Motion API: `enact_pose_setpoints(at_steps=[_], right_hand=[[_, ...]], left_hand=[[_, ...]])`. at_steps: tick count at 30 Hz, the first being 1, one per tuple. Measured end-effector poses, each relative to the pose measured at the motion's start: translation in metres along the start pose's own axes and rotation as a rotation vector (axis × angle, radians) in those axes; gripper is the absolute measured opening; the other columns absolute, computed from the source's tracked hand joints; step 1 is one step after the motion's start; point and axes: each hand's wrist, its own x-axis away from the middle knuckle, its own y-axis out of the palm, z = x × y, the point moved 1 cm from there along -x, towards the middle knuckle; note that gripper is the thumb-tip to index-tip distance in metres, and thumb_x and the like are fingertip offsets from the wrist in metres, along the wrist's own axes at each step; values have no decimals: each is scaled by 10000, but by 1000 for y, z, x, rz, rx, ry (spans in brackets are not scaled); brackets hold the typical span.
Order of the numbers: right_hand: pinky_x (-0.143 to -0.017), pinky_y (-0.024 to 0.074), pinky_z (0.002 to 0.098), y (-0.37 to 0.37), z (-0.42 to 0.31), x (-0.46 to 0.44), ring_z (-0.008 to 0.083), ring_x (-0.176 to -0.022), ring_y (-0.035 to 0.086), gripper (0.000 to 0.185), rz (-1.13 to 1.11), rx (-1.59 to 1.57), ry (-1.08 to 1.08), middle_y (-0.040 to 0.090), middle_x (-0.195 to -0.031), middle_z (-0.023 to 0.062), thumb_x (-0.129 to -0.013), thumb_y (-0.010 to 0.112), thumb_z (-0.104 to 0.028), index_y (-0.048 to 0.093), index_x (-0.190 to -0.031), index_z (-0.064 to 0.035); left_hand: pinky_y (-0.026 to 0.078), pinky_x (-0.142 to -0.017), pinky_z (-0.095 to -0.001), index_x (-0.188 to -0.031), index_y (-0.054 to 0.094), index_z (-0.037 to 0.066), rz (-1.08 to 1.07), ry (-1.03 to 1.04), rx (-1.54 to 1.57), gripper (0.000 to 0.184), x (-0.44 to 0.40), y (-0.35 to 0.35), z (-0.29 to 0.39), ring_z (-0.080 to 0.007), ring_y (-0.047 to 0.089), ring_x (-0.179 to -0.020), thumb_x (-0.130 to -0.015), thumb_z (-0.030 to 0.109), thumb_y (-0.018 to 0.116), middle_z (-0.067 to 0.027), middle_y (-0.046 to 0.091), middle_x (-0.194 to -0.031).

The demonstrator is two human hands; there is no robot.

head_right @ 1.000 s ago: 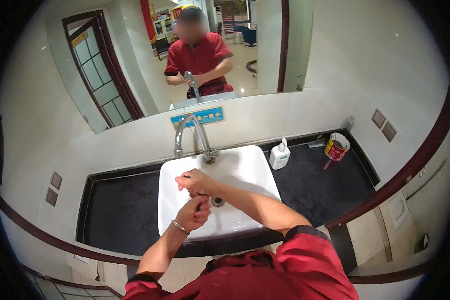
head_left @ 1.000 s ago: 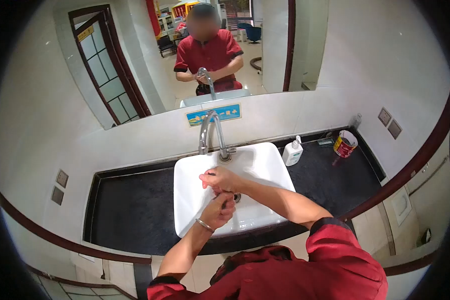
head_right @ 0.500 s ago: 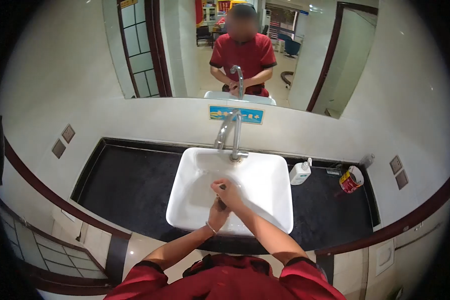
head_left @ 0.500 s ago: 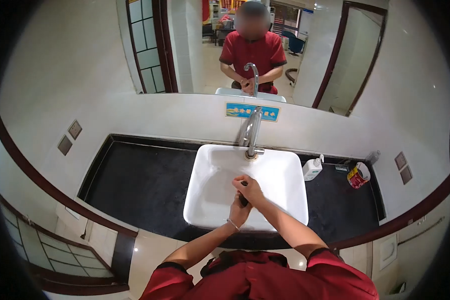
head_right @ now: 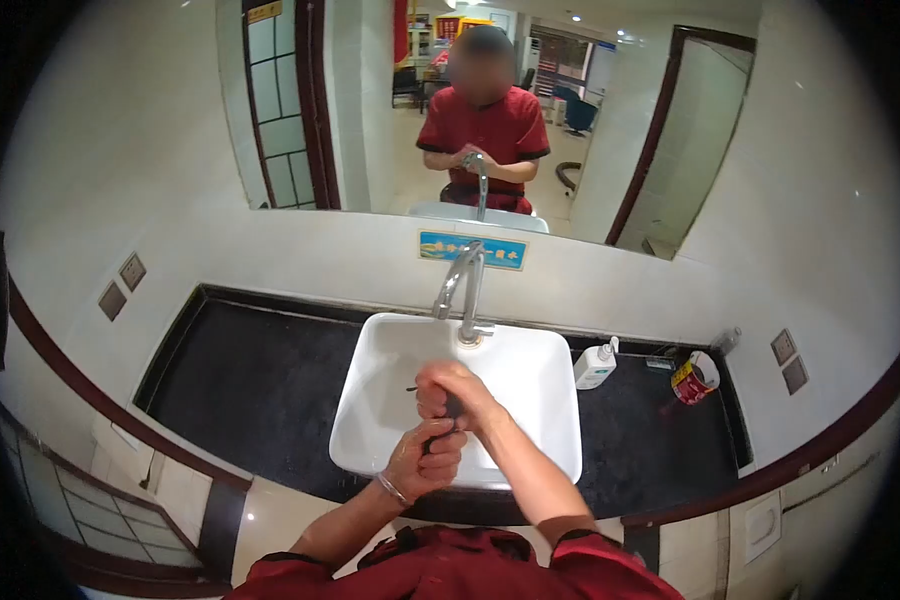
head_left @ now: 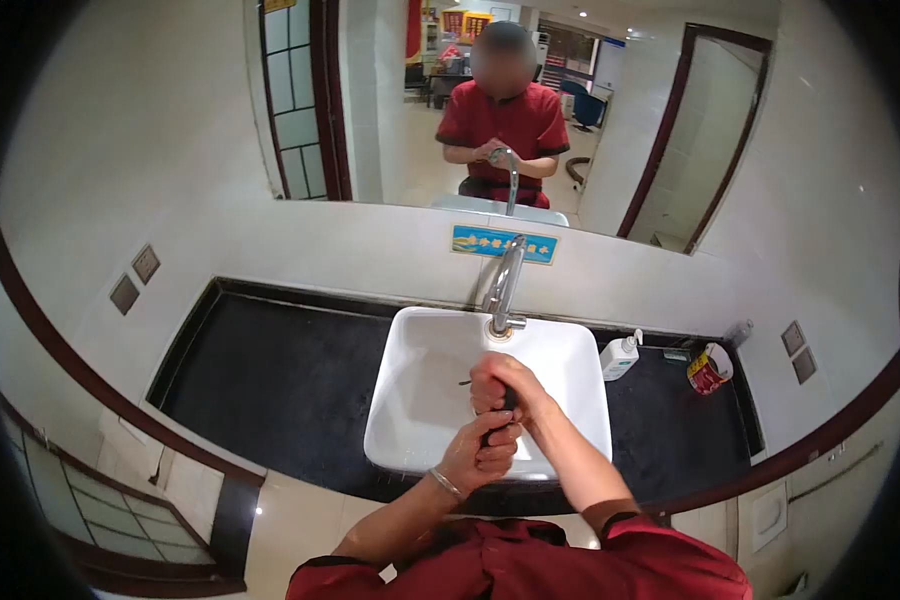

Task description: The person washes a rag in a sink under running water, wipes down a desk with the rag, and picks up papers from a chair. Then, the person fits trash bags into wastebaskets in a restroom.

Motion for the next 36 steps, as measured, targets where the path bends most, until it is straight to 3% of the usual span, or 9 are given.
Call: enact_pose_setpoints(at_steps=[2, 9, 17, 21, 25, 29, 33, 35, 36], right_hand=[[-423, 356, 250, 21, -6, -7, 117, -400, 383, 267, 513, 517, 334, 367, -472, -3, -824, 476, -262, 526, -738, -15], [-534, 444, 356, -1, 17, -5, 266, -570, 566, 211, 464, 1416, 127, 588, -661, 111, -824, 480, -227, 580, -874, -48], [-618, 432, 428, -31, 40, 7, 383, -691, 542, 248, 675, 1592, 21, 575, -738, 193, -835, 437, -259, 545, -786, -41], [-612, 427, 432, -53, 51, 19, 393, -689, 533, 294, 775, 1603, 62, 565, -725, 217, -835, 416, -255, 536, -770, 6], [-624, 432, 441, -70, 72, 35, 378, -677, 552, 205, 757, 1796, 47, 548, -660, 248, -779, 398, -139, 525, -738, 17], [-615, 437, 449, -51, 68, 30, 371, -688, 563, 191, 849, 1697, 244, 562, -786, 234, -742, 420, -131, 532, -820, 3], [-726, 424, 420, -19, 46, 26, 356, -871, 537, 298, 750, 1751, 239, 533, -990, 203, -735, 457, -165, 505, -992, -23], [-812, 398, 393, -60, 58, 45, 308, -1058, 427, 352, 606, 1657, -340, 438, -1148, 195, -730, 503, -224, 514, -1068, -126], [-854, 360, 418, -35, 43, 63, 318, -1104, 375, 385, 815, 1815, 15, 403, -1186, 195, -739, 507, -263, 494, -1101, -131]], left_hand=[[193, -300, -165, -768, 437, 78, 119, -61, -128, 125, -3, -11, 8, -42, 263, -350, -816, 190, 465, 29, 338, -522], [180, -309, -182, -620, 371, 122, 315, -71, -654, 177, -29, -66, 16, -54, 240, -345, -761, 135, 476, 41, 321, -493], [200, -322, -221, -602, 404, 149, 472, -4, -950, 232, -52, -103, 13, -83, 308, -348, -801, 234, 488, 28, 354, -476], [253, -361, -203, -665, 429, 144, 224, 129, -1378, 187, -76, -204, 16, -73, 379, -434, -829, 225, 467, 34, 402, -559], [266, -358, -200, -766, 439, 186, 425, -62, -1064, 120, -54, -129, -13, -68, 392, -452, -851, 271, 428, 42, 414, -579], [201, -291, -212, -784, 426, 196, 509, -4, -1064, 287, -56, -184, 2, -79, 309, -348, -841, 467, 351, 55, 351, -496], [245, -299, -212, -856, 450, 147, 670, 174, -1044, 187, -48, -150, 43, -92, 340, -357, -800, 324, 470, 34, 375, -520], [286, -314, -225, -847, 480, 102, 767, 233, -1273, 188, -29, -111, 61, -99, 380, -384, -717, 197, 577, 25, 402, -545], [294, -328, -225, -791, 489, 117, 784, 233, -1169, 165, -22, -122, 83, -100, 378, -391, -668, 155, 591, 28, 402, -540]])
